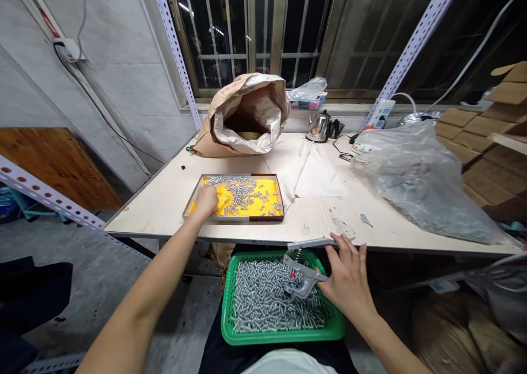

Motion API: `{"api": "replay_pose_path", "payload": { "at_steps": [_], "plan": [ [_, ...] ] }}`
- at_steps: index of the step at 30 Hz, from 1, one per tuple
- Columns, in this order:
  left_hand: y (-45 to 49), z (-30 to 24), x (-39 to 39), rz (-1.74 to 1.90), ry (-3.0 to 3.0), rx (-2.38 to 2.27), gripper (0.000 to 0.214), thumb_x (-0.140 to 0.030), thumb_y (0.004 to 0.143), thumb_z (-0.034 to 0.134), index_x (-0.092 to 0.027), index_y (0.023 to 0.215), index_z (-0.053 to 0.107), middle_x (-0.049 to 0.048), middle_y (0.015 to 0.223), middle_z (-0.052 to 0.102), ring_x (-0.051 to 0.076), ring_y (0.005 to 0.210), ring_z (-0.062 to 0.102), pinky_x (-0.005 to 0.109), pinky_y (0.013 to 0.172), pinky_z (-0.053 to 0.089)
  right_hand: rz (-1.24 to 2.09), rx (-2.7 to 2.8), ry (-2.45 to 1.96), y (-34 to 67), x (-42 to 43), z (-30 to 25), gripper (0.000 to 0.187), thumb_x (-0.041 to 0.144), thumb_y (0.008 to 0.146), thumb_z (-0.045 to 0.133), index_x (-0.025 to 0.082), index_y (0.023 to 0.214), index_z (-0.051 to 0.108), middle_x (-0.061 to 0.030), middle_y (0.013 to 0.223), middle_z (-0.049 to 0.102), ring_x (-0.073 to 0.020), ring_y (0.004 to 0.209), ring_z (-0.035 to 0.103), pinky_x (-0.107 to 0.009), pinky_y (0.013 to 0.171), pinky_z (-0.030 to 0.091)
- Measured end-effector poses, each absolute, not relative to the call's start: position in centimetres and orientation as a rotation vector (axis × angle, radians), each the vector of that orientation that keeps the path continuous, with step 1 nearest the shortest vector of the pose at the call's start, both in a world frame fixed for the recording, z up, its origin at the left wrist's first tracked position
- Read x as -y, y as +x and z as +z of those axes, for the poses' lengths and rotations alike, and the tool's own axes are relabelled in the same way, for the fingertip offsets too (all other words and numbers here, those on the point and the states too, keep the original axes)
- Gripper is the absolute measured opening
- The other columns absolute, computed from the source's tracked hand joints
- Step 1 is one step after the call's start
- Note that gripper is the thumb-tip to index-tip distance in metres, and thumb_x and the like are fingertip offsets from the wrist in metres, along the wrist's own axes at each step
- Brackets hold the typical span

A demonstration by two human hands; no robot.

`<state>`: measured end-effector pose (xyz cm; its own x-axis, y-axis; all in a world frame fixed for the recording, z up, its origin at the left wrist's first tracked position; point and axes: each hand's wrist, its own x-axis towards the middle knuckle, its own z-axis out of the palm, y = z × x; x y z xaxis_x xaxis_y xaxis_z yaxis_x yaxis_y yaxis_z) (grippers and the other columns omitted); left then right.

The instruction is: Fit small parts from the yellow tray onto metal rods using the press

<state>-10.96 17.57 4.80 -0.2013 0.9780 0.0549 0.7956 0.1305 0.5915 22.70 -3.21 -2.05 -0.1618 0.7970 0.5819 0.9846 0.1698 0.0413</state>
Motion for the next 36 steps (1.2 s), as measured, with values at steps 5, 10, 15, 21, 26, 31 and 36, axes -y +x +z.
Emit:
{"api": "replay_pose_path", "payload": {
  "at_steps": [5, 10, 15, 21, 26, 31, 36],
  "plan": [
    [-6.0, 3.2, -9.8, 0.772, 1.640, -1.724, 0.013, -0.021, 0.079, 0.056, -0.013, 0.083, 0.066, 0.0061, 0.073, 0.068, 0.018, 0.068, 0.063, 0.028, 0.063, 0.047, -0.516, 1.991, -1.720, 21.8, 1.9, -0.6, 0.045, 0.024, 0.073, 0.052, 0.009, 0.115, 0.051, -0.0198, 0.137, 0.042, -0.0340, 0.135, 0.027, -0.063, 0.111, 0.011],
    [-1.1, 0.6, -2.2, 0.832, 1.061, -1.178, 0.023, -0.034, 0.062, 0.074, -0.014, 0.069, 0.064, 0.0010, 0.062, 0.062, 0.011, 0.054, 0.053, 0.022, 0.053, 0.038, -0.419, 2.000, -1.705, 20.5, 0.6, 0.6, 0.049, 0.020, 0.067, 0.054, 0.009, 0.115, 0.051, -0.0193, 0.143, 0.037, -0.0327, 0.140, 0.020, -0.061, 0.113, 0.003],
    [0.3, -0.5, -0.2, 0.793, 0.773, -1.108, 0.028, -0.033, 0.048, 0.082, -0.014, 0.062, 0.066, -0.0021, 0.059, 0.058, 0.007, 0.051, 0.040, 0.022, 0.050, 0.024, -0.382, 2.023, -1.679, 19.8, 0.3, 0.6, 0.055, 0.018, 0.063, 0.055, 0.009, 0.117, 0.050, -0.0186, 0.146, 0.035, -0.0316, 0.141, 0.017, -0.061, 0.113, -0.001],
    [-0.1, 0.3, -0.2, 0.723, 0.939, -1.187, 0.018, -0.027, 0.049, 0.076, -0.016, 0.055, 0.064, -0.0039, 0.052, 0.056, 0.009, 0.052, 0.039, 0.024, 0.055, 0.026, -0.355, 2.049, -1.678, 19.4, 0.5, 0.4, 0.055, 0.015, 0.063, 0.052, 0.009, 0.118, 0.049, -0.0179, 0.149, 0.030, -0.0308, 0.143, 0.013, -0.062, 0.112, -0.004],
    [-0.3, 0.8, 0.1, 0.677, 1.013, -1.144, 0.017, -0.025, 0.049, 0.075, -0.015, 0.054, 0.063, -0.0019, 0.054, 0.058, 0.012, 0.058, 0.046, 0.025, 0.063, 0.032, -0.367, 2.047, -1.677, 19.1, 0.9, 0.2, 0.052, 0.016, 0.066, 0.052, 0.009, 0.117, 0.048, -0.0184, 0.149, 0.029, -0.0321, 0.142, 0.013, -0.063, 0.112, -0.002],
    [-0.5, 1.3, 0.4, 0.687, 1.001, -1.134, 0.019, -0.024, 0.048, 0.077, -0.014, 0.054, 0.062, -0.0018, 0.055, 0.057, 0.012, 0.059, 0.046, 0.025, 0.063, 0.032, -0.401, 2.035, -1.637, 19.2, 1.1, 0.6, 0.030, 0.021, 0.072, 0.054, 0.013, 0.101, 0.055, -0.0161, 0.124, 0.054, -0.0311, 0.124, 0.040, -0.057, 0.110, 0.017],
    [-1.6, 2.4, 0.7, 0.751, 0.882, -1.056, 0.039, -0.043, 0.060, 0.078, -0.014, 0.086, 0.072, 0.0060, 0.083, 0.067, 0.015, 0.072, 0.053, 0.023, 0.061, 0.034, -0.375, 2.156, -1.631, 19.9, 0.6, 0.2, 0.018, 0.029, 0.077, 0.053, 0.016, 0.088, 0.056, -0.0075, 0.081, 0.060, -0.0201, 0.078, 0.052, -0.031, 0.071, 0.041]
  ]
}}
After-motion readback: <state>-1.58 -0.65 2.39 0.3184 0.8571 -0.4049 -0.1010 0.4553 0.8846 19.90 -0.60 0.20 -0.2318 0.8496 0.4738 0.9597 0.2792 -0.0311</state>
